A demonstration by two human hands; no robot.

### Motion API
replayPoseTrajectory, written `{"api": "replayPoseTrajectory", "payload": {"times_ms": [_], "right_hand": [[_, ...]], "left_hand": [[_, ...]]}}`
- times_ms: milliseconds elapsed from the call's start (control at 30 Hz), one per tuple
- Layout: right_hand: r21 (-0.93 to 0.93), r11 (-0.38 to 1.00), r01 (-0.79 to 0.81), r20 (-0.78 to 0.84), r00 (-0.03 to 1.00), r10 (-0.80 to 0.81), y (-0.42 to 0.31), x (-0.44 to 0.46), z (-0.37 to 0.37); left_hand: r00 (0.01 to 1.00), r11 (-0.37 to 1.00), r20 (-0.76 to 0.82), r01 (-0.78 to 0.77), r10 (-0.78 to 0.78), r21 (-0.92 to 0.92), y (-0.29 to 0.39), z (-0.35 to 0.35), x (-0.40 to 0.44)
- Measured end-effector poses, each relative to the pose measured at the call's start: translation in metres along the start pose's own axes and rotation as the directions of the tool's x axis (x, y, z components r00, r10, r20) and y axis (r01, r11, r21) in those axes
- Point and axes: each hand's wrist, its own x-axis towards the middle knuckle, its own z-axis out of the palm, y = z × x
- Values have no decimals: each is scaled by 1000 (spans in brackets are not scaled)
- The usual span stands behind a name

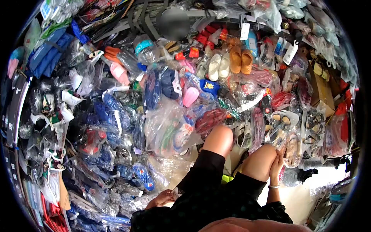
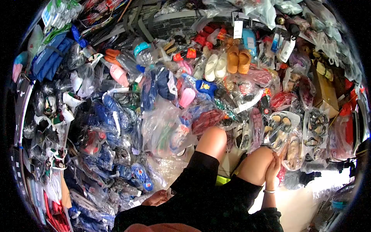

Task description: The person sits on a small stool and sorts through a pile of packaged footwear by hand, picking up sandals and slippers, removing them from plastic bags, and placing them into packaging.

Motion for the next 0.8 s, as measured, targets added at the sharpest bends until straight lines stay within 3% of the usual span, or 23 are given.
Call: {"api": "replayPoseTrajectory", "payload": {"times_ms": [33, 100, 167, 267, 333, 400, 467, 567, 633, 700, 800], "right_hand": [[-18, 1000, 4, -10, 1000, -4, 3, 0, 1], [-33, 999, 3, -31, 1000, -5, 8, 1, 1], [-60, 998, 9, -5, 1000, -9, 11, 2, 0], [-33, 999, -3, -4, 1000, 2, 5, 1, 2], [-34, 999, 0, 13, 1000, 1, -6, -1, 5], [-25, 1000, -1, 6, 1000, 1, 1, 1, 4], [7, 1000, -6, 36, 999, 6, 5, 1, 2], [28, 1000, -9, 40, 999, 8, 6, 2, 2], [5, 1000, 11, 5, 1000, -11, 6, 1, 2], [5, 1000, 1, 16, 1000, -1, 7, 1, 3], [-2, 999, -38, 8, 999, 38, 6, 1, 5]], "left_hand": [[991, 999, -132, -13, 19, 49, 15, 32, -13], [1000, 998, 8, -10, 10, 59, 12, 15, -7], [1000, 995, -4, -28, 28, 96, 11, 9, -2], [976, 998, -218, 27, -13, 63, 29, 51, -17], [995, 992, -8, -96, 96, 79, 13, 14, -7], [985, 995, 140, -102, 102, -10, 2, 6, -12], [981, 990, 186, -21, 47, -136, 14, 20, -26], [996, 987, 23, -86, 90, -132, 19, 11, -59], [966, 980, -201, -182, 162, -81, 18, -6, -88], [863, 967, -449, -253, 229, 8, 23, -28, -119], [597, 944, -742, -291, 306, 155, 44, -62, -153]]}}
